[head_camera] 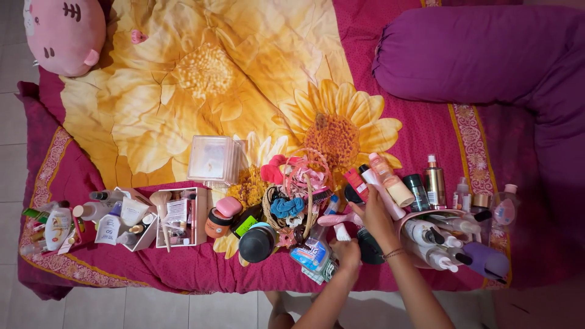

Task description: Clearing various cosmetic items from a vanity surface onto a bed and then cleaning the surface with a spray bottle and cloth.

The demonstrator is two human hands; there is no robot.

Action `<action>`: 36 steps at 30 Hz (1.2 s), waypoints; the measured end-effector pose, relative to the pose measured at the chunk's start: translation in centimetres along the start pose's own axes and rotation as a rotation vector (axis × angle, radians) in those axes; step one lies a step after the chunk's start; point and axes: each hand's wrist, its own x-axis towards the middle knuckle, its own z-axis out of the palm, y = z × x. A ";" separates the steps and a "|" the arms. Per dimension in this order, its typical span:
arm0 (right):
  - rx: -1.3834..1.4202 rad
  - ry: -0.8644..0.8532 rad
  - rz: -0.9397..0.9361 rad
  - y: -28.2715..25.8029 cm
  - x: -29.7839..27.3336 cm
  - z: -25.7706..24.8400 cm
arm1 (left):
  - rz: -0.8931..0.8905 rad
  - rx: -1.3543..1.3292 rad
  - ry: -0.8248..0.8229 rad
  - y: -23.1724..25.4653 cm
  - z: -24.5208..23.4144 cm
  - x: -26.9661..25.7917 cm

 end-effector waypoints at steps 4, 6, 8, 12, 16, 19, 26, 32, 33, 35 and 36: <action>0.048 0.135 -0.175 -0.4 -2.1 -1.1 | 0.060 0.168 0.068 -1.4 1.0 3.3; 0.041 0.196 -0.247 -0.4 -3.6 -1.8 | 0.123 0.205 0.063 -2.9 1.4 5.8; -0.067 0.430 -0.335 -0.1 -5.4 -2.1 | 0.177 0.270 -0.033 -4.1 0.8 7.8; -0.045 0.572 -0.323 2.1 -10.6 -2.0 | 0.281 0.181 -0.147 -2.8 -0.7 6.1; 0.216 0.545 -0.076 2.9 -18.2 -2.8 | 0.179 0.063 -0.341 -1.4 -3.8 1.5; 0.194 0.672 0.157 4.8 -24.1 -1.1 | 0.177 0.232 -0.517 -0.6 -7.7 -2.0; 0.102 1.110 0.588 1.9 -39.7 4.0 | 0.350 0.586 -0.867 0.6 -14.8 -6.5; 0.278 1.258 0.999 -11.9 -49.9 7.5 | 0.384 1.011 -1.038 -2.7 -17.4 -2.9; 0.298 1.308 1.067 -13.6 -51.4 8.8 | 0.394 1.092 -1.070 -3.0 -17.9 -4.0; 0.266 1.423 1.077 -16.9 -54.7 10.9 | 0.454 1.145 -1.220 -4.5 -18.9 -6.8; 0.285 1.468 1.158 -18.6 -56.3 12.0 | 0.451 1.236 -1.250 -4.8 -20.2 -8.9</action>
